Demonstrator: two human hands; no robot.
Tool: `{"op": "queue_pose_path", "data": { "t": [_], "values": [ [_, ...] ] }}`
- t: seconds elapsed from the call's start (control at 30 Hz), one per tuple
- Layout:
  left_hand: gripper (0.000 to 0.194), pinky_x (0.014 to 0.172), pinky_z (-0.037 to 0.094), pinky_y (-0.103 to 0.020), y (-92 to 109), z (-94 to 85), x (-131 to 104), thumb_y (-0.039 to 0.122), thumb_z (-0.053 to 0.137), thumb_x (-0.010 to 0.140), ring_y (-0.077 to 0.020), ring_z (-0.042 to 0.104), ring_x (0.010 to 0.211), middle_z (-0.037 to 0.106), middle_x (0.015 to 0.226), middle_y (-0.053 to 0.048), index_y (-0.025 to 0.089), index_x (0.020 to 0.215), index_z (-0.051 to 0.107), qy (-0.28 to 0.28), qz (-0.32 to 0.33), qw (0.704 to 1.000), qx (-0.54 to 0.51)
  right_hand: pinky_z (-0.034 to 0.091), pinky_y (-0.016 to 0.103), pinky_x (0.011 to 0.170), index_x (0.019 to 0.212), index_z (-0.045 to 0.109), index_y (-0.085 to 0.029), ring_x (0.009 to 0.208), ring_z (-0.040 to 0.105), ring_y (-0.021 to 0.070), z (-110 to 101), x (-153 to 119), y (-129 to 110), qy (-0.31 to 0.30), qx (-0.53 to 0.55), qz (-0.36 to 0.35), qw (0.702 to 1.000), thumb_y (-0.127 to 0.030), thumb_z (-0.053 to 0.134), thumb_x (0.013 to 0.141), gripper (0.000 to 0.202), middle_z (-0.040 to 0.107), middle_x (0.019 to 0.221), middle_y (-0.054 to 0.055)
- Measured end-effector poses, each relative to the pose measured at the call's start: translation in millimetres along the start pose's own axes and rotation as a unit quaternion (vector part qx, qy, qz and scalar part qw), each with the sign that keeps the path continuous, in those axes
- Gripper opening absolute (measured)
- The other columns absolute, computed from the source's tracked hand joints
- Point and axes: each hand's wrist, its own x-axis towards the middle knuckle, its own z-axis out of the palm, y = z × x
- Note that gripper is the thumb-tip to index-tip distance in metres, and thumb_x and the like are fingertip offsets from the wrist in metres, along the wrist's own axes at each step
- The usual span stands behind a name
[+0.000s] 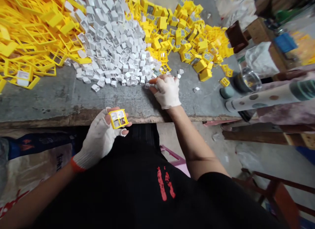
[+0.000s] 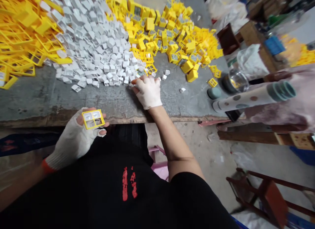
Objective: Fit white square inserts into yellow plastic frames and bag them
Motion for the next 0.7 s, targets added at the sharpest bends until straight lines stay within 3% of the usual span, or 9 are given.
{"op": "queue_pose_path", "data": {
  "t": [0.07, 0.13, 0.27, 0.37, 0.43, 0.6, 0.7],
  "values": [
    [0.061, 0.064, 0.062, -0.031, 1, 0.8, 1, 0.058, 0.11, 0.072, -0.0253, 0.082, 0.083, 0.084, 0.106, -0.006, 0.024, 0.11, 0.075, 0.005, -0.001, 1.0, 0.006, 0.045, 0.065, 0.118, 0.113, 0.083, -0.025, 0.134, 0.066, 0.0409, 2, 15, 6, -0.037, -0.073, -0.016, 0.997, -0.027, 0.073, 0.105, 0.012, 0.082, 0.131, 0.015],
    [0.06, 0.063, 0.06, -0.03, 1, 1.7, 0, 0.057, 0.108, 0.074, -0.025, 0.081, 0.083, 0.084, 0.106, -0.007, 0.024, 0.111, 0.075, 0.014, 0.004, 1.0, 0.009, 0.043, 0.066, 0.12, 0.108, 0.083, -0.024, 0.133, 0.066, 0.0412, 1, 15, 2, -0.047, -0.079, -0.025, 0.995, -0.027, 0.071, 0.106, 0.012, 0.082, 0.129, 0.016],
    [0.054, 0.064, 0.059, -0.03, 2, 3.7, 0, 0.052, 0.104, 0.08, -0.0257, 0.079, 0.088, 0.082, 0.112, -0.008, 0.023, 0.115, 0.074, 0.026, 0.014, 0.999, 0.032, 0.052, 0.057, 0.108, 0.101, 0.082, -0.026, 0.114, 0.071, 0.0349, -16, -16, -19, -0.039, 0.059, -0.082, 0.994, -0.036, 0.074, 0.106, 0.014, 0.082, 0.114, 0.012],
    [0.048, 0.067, 0.062, -0.032, 0, 4.3, 1, 0.045, 0.102, 0.081, -0.0274, 0.079, 0.096, 0.081, 0.116, -0.009, 0.023, 0.115, 0.077, 0.018, 0.019, 0.999, 0.044, 0.054, 0.046, 0.092, 0.092, 0.078, -0.027, 0.094, 0.071, 0.027, -31, -45, -40, -0.087, 0.196, -0.167, 0.962, -0.055, 0.071, 0.111, 0.035, 0.078, 0.097, 0.006],
    [0.04, 0.067, 0.064, -0.032, -2, 3.7, 1, 0.039, 0.103, 0.08, -0.0257, 0.078, 0.092, 0.082, 0.111, -0.008, 0.023, 0.109, 0.081, 0.011, 0.02, 0.999, 0.043, 0.052, 0.043, 0.087, 0.091, 0.077, -0.027, 0.089, 0.07, 0.0252, -35, -60, -55, -0.119, 0.226, -0.194, 0.947, -0.062, 0.069, 0.113, 0.043, 0.076, 0.092, 0.005],
    [0.033, 0.064, 0.065, -0.032, -9, -3.0, -2, 0.035, 0.104, 0.079, -0.0224, 0.077, 0.079, 0.083, 0.1, -0.006, 0.023, 0.101, 0.083, -0.005, -0.014, 1.0, 0.018, 0.054, 0.041, 0.084, 0.1, 0.076, -0.027, 0.084, 0.069, 0.0233, -18, -86, -76, -0.139, 0.3, -0.139, 0.933, -0.069, 0.071, 0.111, 0.043, 0.074, 0.092, 0.003],
    [0.037, 0.063, 0.063, -0.03, -8, -6.0, -3, 0.039, 0.104, 0.082, -0.0241, 0.081, 0.081, 0.085, 0.103, -0.006, 0.024, 0.106, 0.08, -0.009, -0.051, 0.999, -0.007, 0.057, 0.039, 0.078, 0.112, 0.075, -0.029, 0.078, 0.068, 0.0208, -6, -85, -56, -0.081, 0.39, -0.066, 0.915, -0.069, 0.073, 0.109, 0.04, 0.074, 0.09, -0.001]
  ]
}}
